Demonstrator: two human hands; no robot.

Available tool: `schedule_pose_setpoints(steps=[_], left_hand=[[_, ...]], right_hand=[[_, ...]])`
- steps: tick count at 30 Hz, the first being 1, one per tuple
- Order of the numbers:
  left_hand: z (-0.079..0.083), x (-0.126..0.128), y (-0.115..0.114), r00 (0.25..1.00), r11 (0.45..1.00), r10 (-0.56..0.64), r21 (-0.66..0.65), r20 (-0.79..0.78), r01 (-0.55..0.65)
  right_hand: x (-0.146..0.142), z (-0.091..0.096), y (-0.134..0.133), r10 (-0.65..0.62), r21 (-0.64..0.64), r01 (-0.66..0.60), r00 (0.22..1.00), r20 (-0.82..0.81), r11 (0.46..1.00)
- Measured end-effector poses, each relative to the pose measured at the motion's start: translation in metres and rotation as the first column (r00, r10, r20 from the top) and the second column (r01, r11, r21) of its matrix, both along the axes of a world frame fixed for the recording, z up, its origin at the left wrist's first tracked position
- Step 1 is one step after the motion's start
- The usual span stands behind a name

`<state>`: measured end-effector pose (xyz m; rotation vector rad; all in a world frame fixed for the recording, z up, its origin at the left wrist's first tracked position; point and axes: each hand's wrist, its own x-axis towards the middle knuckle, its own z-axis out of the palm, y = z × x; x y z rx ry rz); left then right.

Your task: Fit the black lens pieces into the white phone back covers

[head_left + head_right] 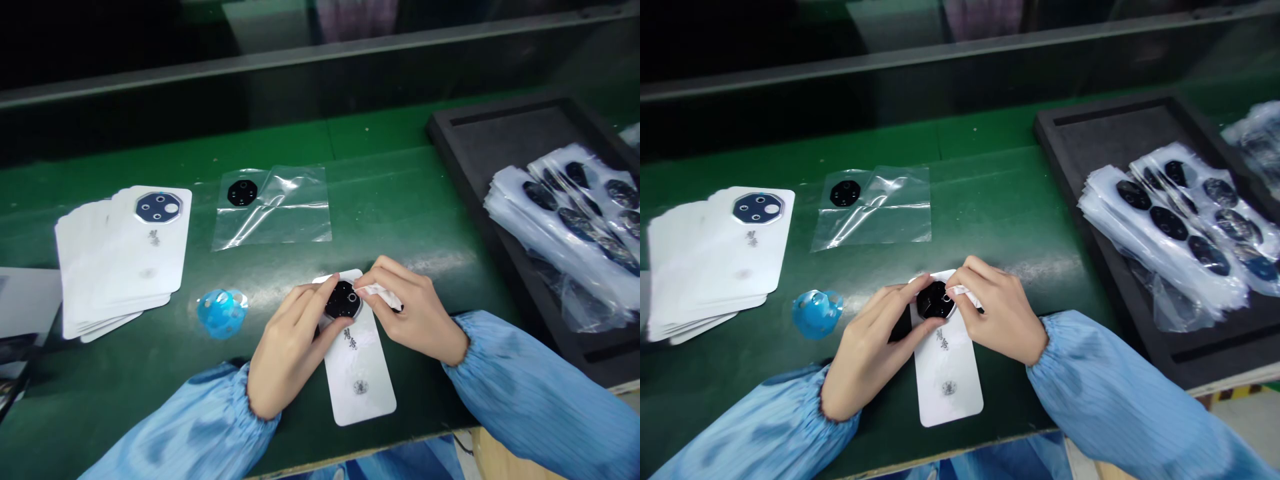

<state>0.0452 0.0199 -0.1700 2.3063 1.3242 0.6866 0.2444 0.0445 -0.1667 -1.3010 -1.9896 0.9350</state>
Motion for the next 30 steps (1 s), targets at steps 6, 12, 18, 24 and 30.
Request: schedule_pose_setpoints(steps=[6, 12, 18, 24, 30], left_hand=[[0.000, 0.002, -0.001, 1.000, 1.000, 0.018, 0.005, -0.011, -0.018], [0.002, 0.003, -0.003, 0.999, 0.999, 0.031, -0.025, -0.017, -0.032], [0.004, 0.004, -0.003, 0.998, 0.999, 0.044, 0.006, -0.053, -0.043], [0.007, 0.006, -0.004, 0.994, 0.999, 0.045, 0.008, -0.101, -0.045], [0.008, 0.007, -0.005, 0.996, 0.999, 0.041, 0.008, -0.077, -0.041]], right_hand=[[0.006, 0.003, 0.004, -0.021, 0.001, 0.021, 0.986, -0.165, 1.000], [0.021, 0.014, 0.005, 0.131, -0.036, -0.134, 0.989, -0.069, 0.990], [0.028, 0.022, 0.005, 0.310, -0.047, -0.307, 0.942, 0.132, 0.951], [0.027, 0.021, 0.005, 0.302, -0.039, -0.300, 0.937, 0.176, 0.953], [0.026, 0.020, 0.005, 0.287, -0.030, -0.286, 0.944, 0.165, 0.958]])
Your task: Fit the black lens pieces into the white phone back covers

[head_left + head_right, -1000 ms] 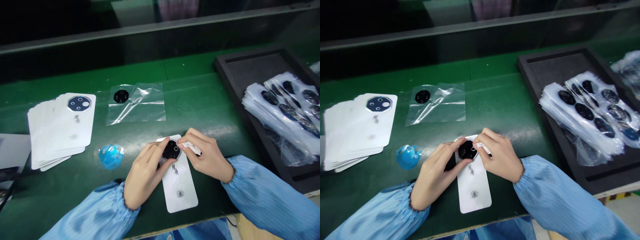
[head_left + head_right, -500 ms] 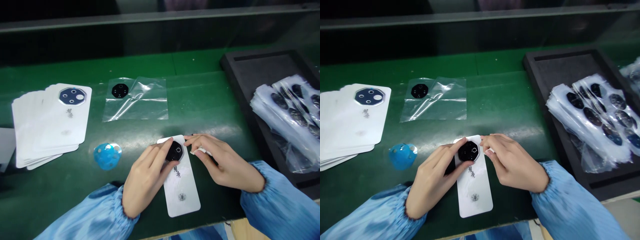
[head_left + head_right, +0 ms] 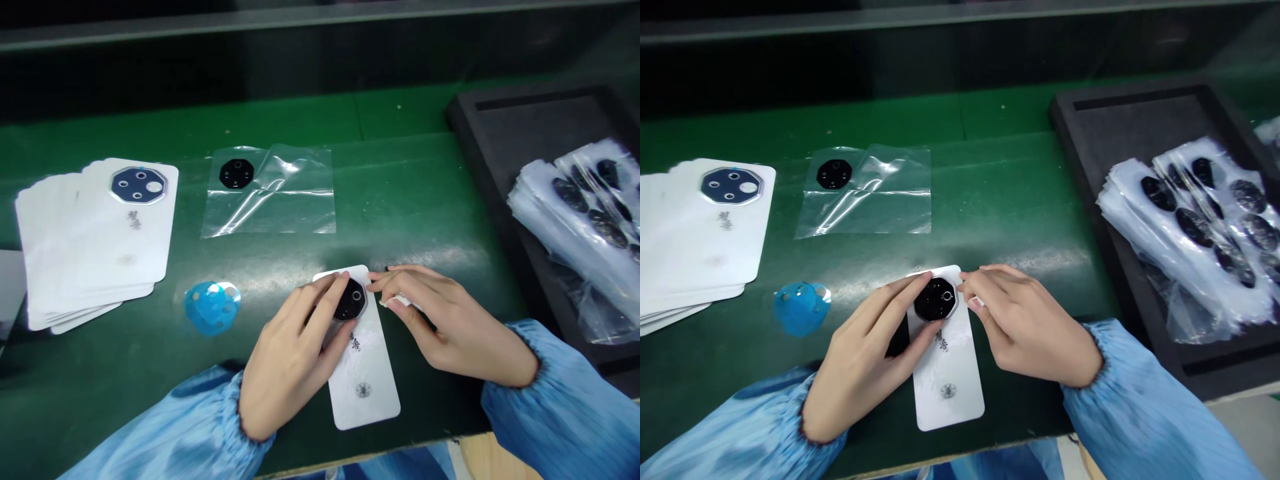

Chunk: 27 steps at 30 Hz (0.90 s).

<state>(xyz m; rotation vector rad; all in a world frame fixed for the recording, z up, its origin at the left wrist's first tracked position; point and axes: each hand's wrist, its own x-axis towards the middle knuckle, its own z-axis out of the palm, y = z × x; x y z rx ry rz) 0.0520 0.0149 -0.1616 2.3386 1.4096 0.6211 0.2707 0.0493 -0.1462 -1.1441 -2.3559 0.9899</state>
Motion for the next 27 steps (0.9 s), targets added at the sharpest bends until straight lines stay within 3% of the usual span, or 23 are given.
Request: schedule_pose_setpoints(steps=[27], left_hand=[[0.0015, 0.0009, 0.0005, 0.996, 0.994, 0.058, -0.095, 0.066, -0.052]], right_hand=[[-0.0001, -0.0008, -0.0020, -0.024, -0.010, 0.024, 1.000, -0.001, 1.000]])
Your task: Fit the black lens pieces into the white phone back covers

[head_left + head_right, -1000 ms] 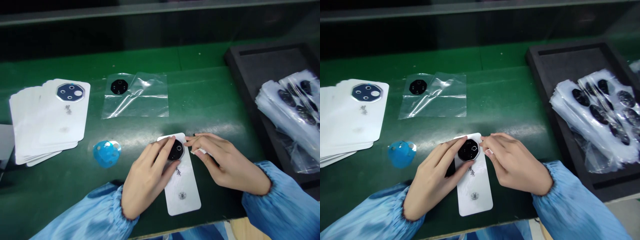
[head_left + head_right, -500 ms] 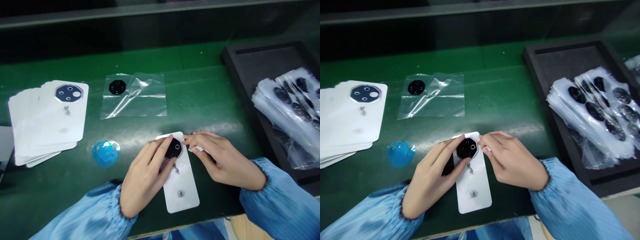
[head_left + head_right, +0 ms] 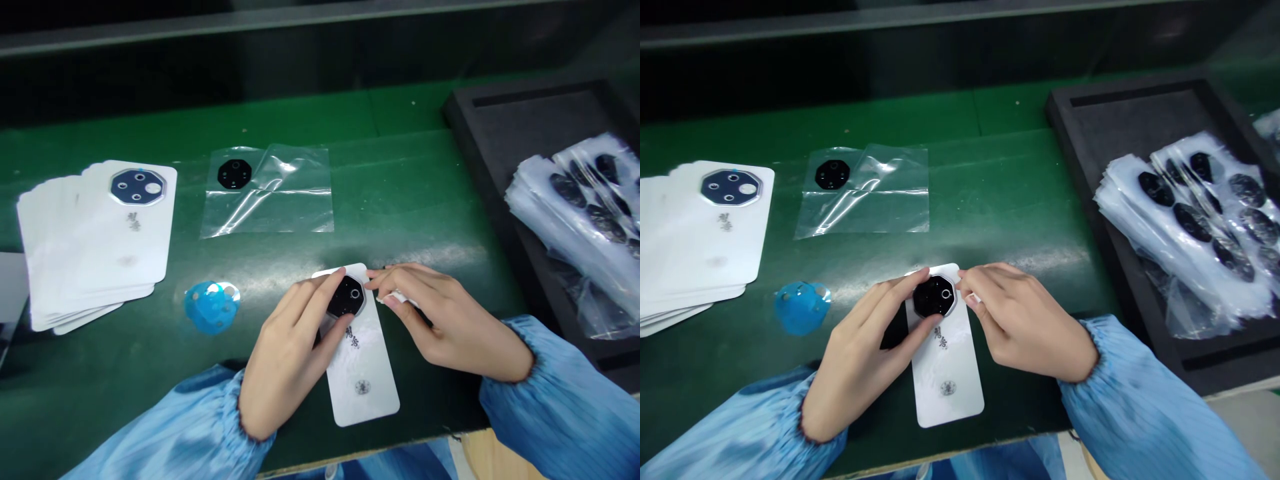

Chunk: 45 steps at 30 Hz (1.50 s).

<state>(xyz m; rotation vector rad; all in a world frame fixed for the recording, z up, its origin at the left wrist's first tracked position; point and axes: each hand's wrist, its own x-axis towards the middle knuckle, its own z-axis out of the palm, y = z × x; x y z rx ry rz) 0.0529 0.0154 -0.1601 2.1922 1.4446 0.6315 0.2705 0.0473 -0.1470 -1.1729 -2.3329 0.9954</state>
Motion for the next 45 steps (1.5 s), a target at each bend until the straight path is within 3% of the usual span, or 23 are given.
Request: schedule_pose_setpoints(steps=[23, 27, 31, 35, 41, 45], left_hand=[[0.001, 0.000, -0.001, 1.000, 1.000, 0.009, -0.004, -0.026, -0.009], [0.001, -0.001, -0.002, 1.000, 1.000, -0.004, -0.003, -0.024, 0.004], [-0.002, -0.003, -0.002, 0.999, 0.999, -0.036, -0.008, -0.022, 0.036], [-0.008, -0.007, 0.000, 0.997, 0.997, -0.071, -0.014, 0.014, 0.071], [-0.010, -0.016, 0.003, 0.994, 0.995, -0.098, -0.013, -0.048, 0.098], [-0.009, -0.016, 0.005, 0.991, 0.995, -0.102, 0.014, -0.090, 0.104]], right_hand=[[0.000, 0.000, 0.003, 0.002, -0.011, -0.003, 1.000, -0.021, 1.000], [-0.003, -0.001, -0.001, 0.013, 0.055, -0.010, 0.998, -0.055, 0.998], [-0.013, -0.006, -0.006, 0.137, 0.189, -0.113, 0.983, -0.119, 0.976], [-0.022, -0.010, -0.009, 0.262, 0.238, -0.245, 0.964, -0.042, 0.940], [-0.027, -0.006, -0.015, 0.294, 0.266, -0.314, 0.949, 0.113, 0.911], [-0.029, -0.006, -0.015, 0.243, 0.210, -0.243, 0.970, 0.027, 0.947]])
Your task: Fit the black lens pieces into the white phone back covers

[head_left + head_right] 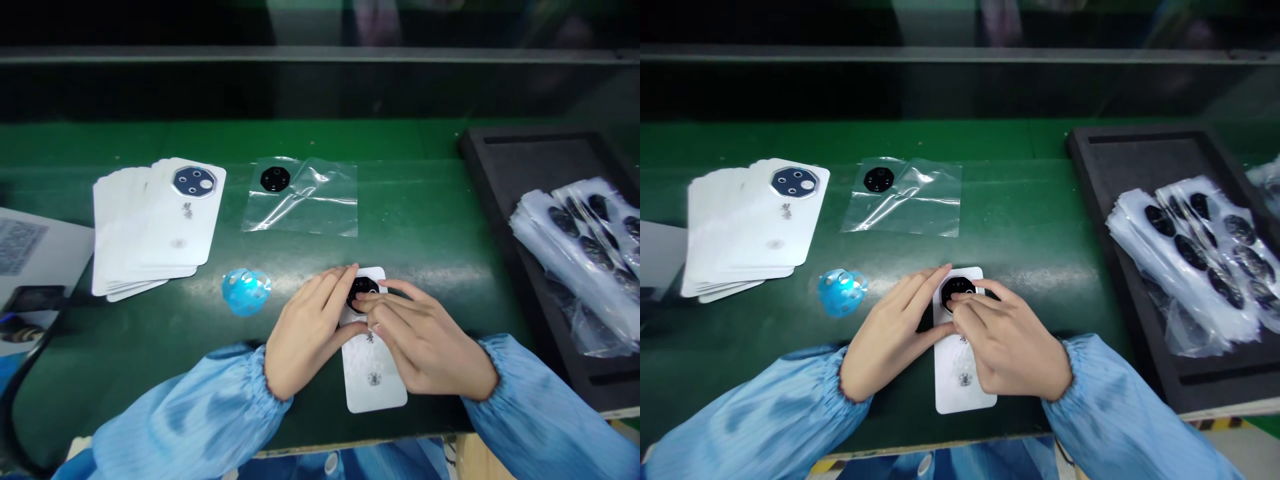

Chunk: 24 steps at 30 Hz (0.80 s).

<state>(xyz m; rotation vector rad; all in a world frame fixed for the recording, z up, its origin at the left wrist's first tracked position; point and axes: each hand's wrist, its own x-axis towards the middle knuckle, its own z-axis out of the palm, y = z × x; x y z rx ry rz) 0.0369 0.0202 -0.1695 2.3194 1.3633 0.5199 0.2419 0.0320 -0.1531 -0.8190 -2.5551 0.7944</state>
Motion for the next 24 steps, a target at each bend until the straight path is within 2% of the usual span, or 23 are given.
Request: schedule_pose_setpoints(steps=[2, 3, 6, 8, 9, 10, 12, 14, 15, 17, 19, 21, 24], left_hand=[[0.000, 0.000, 0.002, 1.000, 1.000, 0.007, -0.010, -0.002, -0.007], [-0.001, -0.001, 0.003, 1.000, 1.000, 0.014, -0.020, 0.006, -0.014], [-0.004, -0.002, 0.005, 0.994, 0.997, 0.030, -0.072, 0.105, -0.023], [-0.007, -0.001, 0.005, 0.968, 0.991, 0.058, -0.133, 0.245, -0.026], [-0.008, -0.001, 0.005, 0.938, 0.982, 0.095, -0.183, 0.332, -0.035], [-0.008, 0.000, 0.004, 0.892, 0.968, 0.151, -0.248, 0.425, -0.046], [-0.007, 0.000, 0.006, 0.749, 0.915, 0.313, -0.397, 0.584, -0.073], [-0.001, -0.001, 0.014, 0.592, 0.857, 0.462, -0.505, 0.660, -0.106], [0.003, -0.002, 0.022, 0.539, 0.837, 0.511, -0.530, 0.670, -0.135], [0.013, -0.003, 0.049, 0.517, 0.808, 0.576, -0.536, 0.633, -0.244], [0.024, 0.002, 0.090, 0.551, 0.784, 0.618, -0.495, 0.561, -0.376], [0.035, 0.014, 0.140, 0.573, 0.778, 0.628, -0.433, 0.526, -0.455], [0.049, 0.042, 0.211, 0.621, 0.777, 0.629, -0.361, 0.468, -0.515]], right_hand=[[0.003, -0.001, 0.003, -0.110, -0.162, 0.089, 0.986, -0.127, 0.983], [0.005, -0.003, 0.005, -0.200, -0.262, 0.145, 0.960, -0.198, 0.954], [0.011, -0.007, 0.014, -0.522, -0.525, 0.300, 0.779, -0.348, 0.797], [0.013, -0.011, 0.020, -0.651, -0.650, 0.317, 0.663, -0.369, 0.691], [0.012, -0.013, 0.023, -0.684, -0.700, 0.297, 0.631, -0.367, 0.650], [0.012, -0.015, 0.026, -0.707, -0.744, 0.268, 0.607, -0.364, 0.613], [0.012, -0.018, 0.031, -0.766, -0.806, 0.235, 0.531, -0.362, 0.543], [0.013, -0.019, 0.035, -0.843, -0.848, 0.237, 0.400, -0.359, 0.473], [0.014, -0.019, 0.036, -0.873, -0.862, 0.243, 0.334, -0.356, 0.445], [0.017, -0.019, 0.039, -0.902, -0.873, 0.253, 0.241, -0.359, 0.416], [0.019, -0.021, 0.039, -0.903, -0.869, 0.260, 0.209, -0.376, 0.422], [0.019, -0.024, 0.038, -0.899, -0.862, 0.264, 0.208, -0.386, 0.432], [0.016, -0.030, 0.038, -0.879, -0.842, 0.272, 0.251, -0.406, 0.467]])
